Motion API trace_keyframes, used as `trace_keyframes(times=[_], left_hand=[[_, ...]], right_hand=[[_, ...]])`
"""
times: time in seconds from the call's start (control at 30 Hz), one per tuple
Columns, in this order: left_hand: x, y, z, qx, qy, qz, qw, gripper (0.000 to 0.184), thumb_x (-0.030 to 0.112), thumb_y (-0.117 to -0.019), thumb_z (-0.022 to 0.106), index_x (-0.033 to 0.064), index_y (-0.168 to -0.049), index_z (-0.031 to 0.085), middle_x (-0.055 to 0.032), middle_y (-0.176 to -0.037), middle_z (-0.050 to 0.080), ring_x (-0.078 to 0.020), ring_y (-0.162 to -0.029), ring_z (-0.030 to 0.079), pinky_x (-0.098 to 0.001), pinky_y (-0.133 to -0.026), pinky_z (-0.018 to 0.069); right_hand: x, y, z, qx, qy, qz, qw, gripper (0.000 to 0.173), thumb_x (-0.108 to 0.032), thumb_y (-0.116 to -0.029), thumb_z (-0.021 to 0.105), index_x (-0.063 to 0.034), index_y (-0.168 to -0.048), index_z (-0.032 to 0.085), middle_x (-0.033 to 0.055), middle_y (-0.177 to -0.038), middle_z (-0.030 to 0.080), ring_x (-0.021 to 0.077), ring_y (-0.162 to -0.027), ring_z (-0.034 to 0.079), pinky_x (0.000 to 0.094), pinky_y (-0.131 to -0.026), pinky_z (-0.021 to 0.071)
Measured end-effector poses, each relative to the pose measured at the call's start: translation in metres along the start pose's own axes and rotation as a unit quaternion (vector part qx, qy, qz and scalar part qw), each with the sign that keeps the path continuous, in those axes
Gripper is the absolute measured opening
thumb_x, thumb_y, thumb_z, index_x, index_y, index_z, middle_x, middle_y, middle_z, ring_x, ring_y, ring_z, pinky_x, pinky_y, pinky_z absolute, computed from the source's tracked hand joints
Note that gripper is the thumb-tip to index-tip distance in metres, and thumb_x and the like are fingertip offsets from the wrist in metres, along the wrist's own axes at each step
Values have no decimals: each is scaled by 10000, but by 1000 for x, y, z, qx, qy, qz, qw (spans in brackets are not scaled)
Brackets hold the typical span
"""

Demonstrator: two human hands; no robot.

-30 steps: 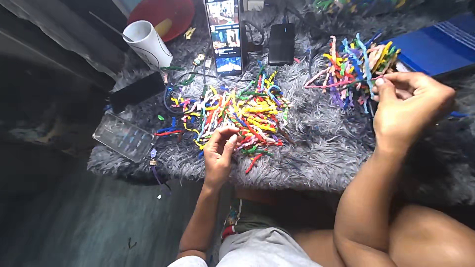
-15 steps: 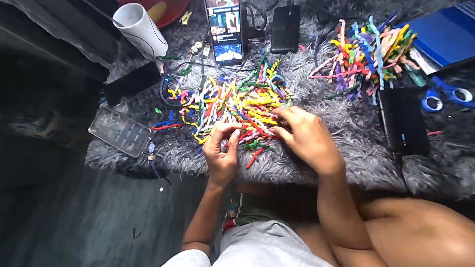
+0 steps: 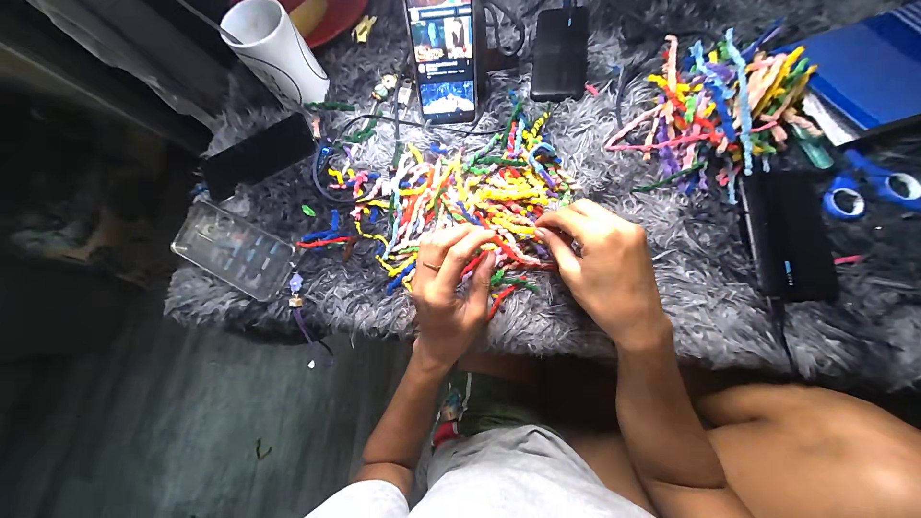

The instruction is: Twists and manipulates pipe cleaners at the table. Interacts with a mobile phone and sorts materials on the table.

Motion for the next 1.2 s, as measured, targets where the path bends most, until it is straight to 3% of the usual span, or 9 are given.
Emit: trace_keyframes(times=[0.13,0.23,0.37,0.57,0.6,0.67,0.8,1.07,1.2], left_hand=[[11,-8,7,-15,-3,27,1000,200,132,-981,649,13,-1124,720,-124,-1199,675,-198,-1188,593,-334,-1048,450],[14,-8,12,-21,21,34,999,194,118,-975,654,9,-1120,722,-122,-1196,668,-192,-1193,588,-327,-1055,452],[12,-1,15,-20,1,34,999,199,124,-974,665,21,-1131,729,-117,-1206,678,-212,-1217,580,-336,-1071,443],[17,-6,10,-31,-117,101,988,272,141,-1022,583,65,-1262,689,-97,-1370,647,-231,-1379,496,-418,-1177,296],[18,-6,9,-39,-115,107,987,266,142,-1029,568,51,-1246,693,-100,-1312,675,-229,-1337,528,-426,-1174,289],[22,-5,5,-47,-91,107,989,229,149,-1044,545,39,-1140,722,-94,-1101,734,-188,-1137,639,-384,-1097,382],[38,2,-6,-40,-13,106,993,228,148,-1067,509,22,-1040,697,-74,-810,664,-119,-838,644,-278,-968,472],[62,4,-20,-28,43,83,995,226,154,-1049,482,-7,-1012,636,-65,-766,666,-65,-767,637,-198,-844,488],[63,3,-19,-48,181,15,982,258,186,-1096,445,-17,-1047,597,-16,-776,615,37,-722,578,-121,-726,491]], right_hand=[[5,0,9,-41,29,24,998,199,-133,-954,708,-6,-1105,733,193,-1015,680,372,-885,691,520,-686,553],[12,1,19,-46,13,23,999,125,-106,-950,712,-5,-1005,761,183,-973,686,368,-863,691,534,-683,553],[6,0,9,-5,24,15,1000,121,-94,-965,680,-32,-1008,774,162,-961,704,344,-869,699,489,-680,554],[-20,6,-22,21,5,-93,995,123,-66,-918,689,-46,-990,788,133,-929,702,278,-854,692,381,-704,568],[-26,9,-28,36,-1,-119,992,132,-85,-929,676,-52,-981,793,122,-916,706,251,-827,684,343,-680,554],[-37,14,-38,69,-4,-153,986,148,-103,-961,660,-64,-966,803,101,-901,727,194,-822,685,275,-679,539],[-54,25,-54,109,-24,-177,978,120,-108,-969,686,-70,-961,800,90,-887,752,136,-796,676,222,-668,503],[-73,39,-57,143,-57,-199,968,137,-86,-994,659,-74,-1029,790,102,-993,785,103,-867,701,181,-724,503],[-74,40,-56,156,-100,-206,961,131,-67,-985,664,-67,-1029,788,106,-990,779,92,-900,699,166,-770,514]])
Point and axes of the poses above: each hand's wrist, its own y-axis away from the middle knuckle, its own z-axis out of the palm, x = y × z, the point moved 3 cm from there along -y, towards the middle knuckle
